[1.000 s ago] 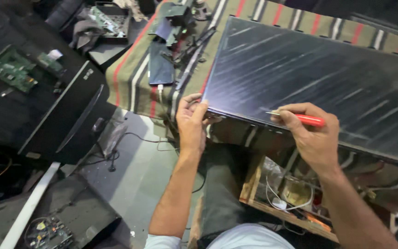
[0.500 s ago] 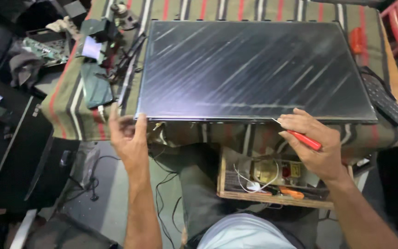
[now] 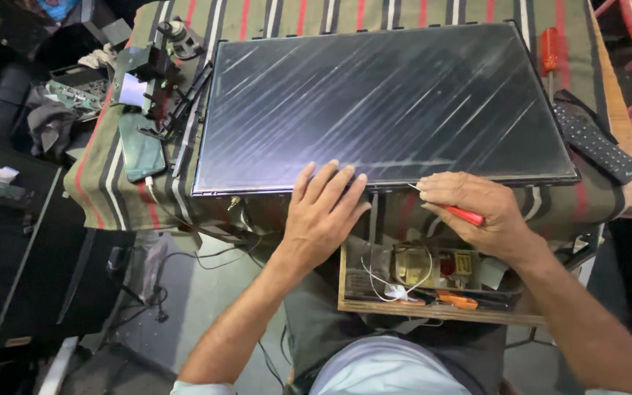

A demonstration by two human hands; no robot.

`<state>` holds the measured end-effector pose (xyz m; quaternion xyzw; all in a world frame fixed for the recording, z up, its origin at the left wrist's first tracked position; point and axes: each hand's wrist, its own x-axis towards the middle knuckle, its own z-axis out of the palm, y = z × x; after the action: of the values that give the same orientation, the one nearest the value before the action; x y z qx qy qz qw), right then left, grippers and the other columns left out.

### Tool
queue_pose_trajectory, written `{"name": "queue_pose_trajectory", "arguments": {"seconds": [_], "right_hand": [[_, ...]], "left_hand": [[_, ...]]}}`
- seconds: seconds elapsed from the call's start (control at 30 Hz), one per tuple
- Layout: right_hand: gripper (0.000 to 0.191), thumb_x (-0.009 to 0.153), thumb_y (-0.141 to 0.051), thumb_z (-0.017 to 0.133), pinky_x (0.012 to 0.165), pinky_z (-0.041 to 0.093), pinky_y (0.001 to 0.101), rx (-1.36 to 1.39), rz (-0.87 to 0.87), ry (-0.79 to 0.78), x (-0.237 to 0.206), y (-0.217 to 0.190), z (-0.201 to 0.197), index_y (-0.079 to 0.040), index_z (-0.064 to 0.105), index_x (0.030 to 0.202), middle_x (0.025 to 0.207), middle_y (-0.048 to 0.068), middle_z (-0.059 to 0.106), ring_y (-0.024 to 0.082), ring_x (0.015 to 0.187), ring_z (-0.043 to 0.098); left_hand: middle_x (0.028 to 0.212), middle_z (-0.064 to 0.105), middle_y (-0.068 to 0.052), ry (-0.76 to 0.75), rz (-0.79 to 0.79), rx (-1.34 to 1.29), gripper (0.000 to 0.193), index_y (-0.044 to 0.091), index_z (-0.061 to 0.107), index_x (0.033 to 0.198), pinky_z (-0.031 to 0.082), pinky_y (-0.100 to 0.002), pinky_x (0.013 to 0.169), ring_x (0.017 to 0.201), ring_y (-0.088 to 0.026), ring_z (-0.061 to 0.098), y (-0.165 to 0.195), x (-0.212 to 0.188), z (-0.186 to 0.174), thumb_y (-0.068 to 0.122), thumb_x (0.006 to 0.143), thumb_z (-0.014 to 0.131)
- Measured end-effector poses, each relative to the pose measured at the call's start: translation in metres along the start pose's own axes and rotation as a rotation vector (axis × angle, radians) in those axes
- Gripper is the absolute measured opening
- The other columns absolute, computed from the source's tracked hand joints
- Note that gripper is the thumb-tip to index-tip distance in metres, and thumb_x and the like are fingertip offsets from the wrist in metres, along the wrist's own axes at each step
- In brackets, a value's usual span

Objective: The person places a large television screen panel onto the chassis on a cloth-covered workbench, aligns it, and uses a screwdriver to fasten screws along the frame edges. They press the panel edges and clips into place by hand around the bezel, then wipe the screen surface with a cloth.

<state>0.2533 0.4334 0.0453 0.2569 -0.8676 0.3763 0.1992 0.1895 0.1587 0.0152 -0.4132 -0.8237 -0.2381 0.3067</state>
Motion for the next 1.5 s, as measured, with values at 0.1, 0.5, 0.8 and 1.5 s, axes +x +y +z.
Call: {"name": "queue_pose_trajectory", "arguments": {"seconds": [0.1, 0.5, 0.8, 1.5], "right_hand": [[0.024, 0.083, 0.001, 0.077, 0.098, 0.058, 0.0358, 0.023, -0.019, -0.003, -0.001, 0.002, -0.005, -0.003, 0.072, 0.107, 0.117, 0.012, 0.074, 0.027, 0.112, 0.073], [0.026, 0.084, 0.001, 0.076, 0.095, 0.059, 0.0356, 0.04, -0.064, -0.06, -0.002, 0.012, -0.014, -0.005, 0.072, 0.109, 0.118, 0.012, 0.073, 0.027, 0.112, 0.073], [0.034, 0.081, 0.003, 0.075, 0.097, 0.057, 0.0383, -0.03, -0.102, -0.106, -0.003, 0.007, -0.019, -0.005, 0.071, 0.113, 0.123, 0.013, 0.071, 0.03, 0.115, 0.07], [0.013, 0.109, -0.008, 0.063, 0.09, 0.056, 0.0266, 0.262, 0.484, 1.107, -0.126, 0.071, -0.09, 0.004, 0.068, 0.111, 0.107, 0.011, 0.075, 0.014, 0.095, 0.071]], "left_hand": [[0.134, 0.064, -0.01, -0.034, 0.041, 0.033, 0.04, 0.008, 0.067, 0.132, 0.038, -0.052, 0.117, 0.132, -0.031, 0.056, 0.002, 0.006, 0.009, 0.024, 0.096, 0.075], [0.137, 0.063, -0.01, -0.049, 0.09, 0.108, 0.043, 0.009, 0.066, 0.136, 0.042, -0.05, 0.111, 0.129, -0.03, 0.058, 0.007, 0.01, 0.021, 0.012, 0.093, 0.062], [0.136, 0.064, -0.01, -0.051, 0.119, 0.106, 0.045, 0.008, 0.068, 0.135, 0.045, -0.046, 0.107, 0.127, -0.031, 0.059, 0.011, 0.015, 0.02, 0.011, 0.091, 0.062], [0.141, 0.058, -0.019, -0.231, 0.334, -0.162, 0.049, 0.001, 0.058, 0.139, 0.042, -0.051, 0.111, 0.134, -0.039, 0.052, 0.144, 0.129, 0.125, 0.026, 0.097, 0.066]]}}
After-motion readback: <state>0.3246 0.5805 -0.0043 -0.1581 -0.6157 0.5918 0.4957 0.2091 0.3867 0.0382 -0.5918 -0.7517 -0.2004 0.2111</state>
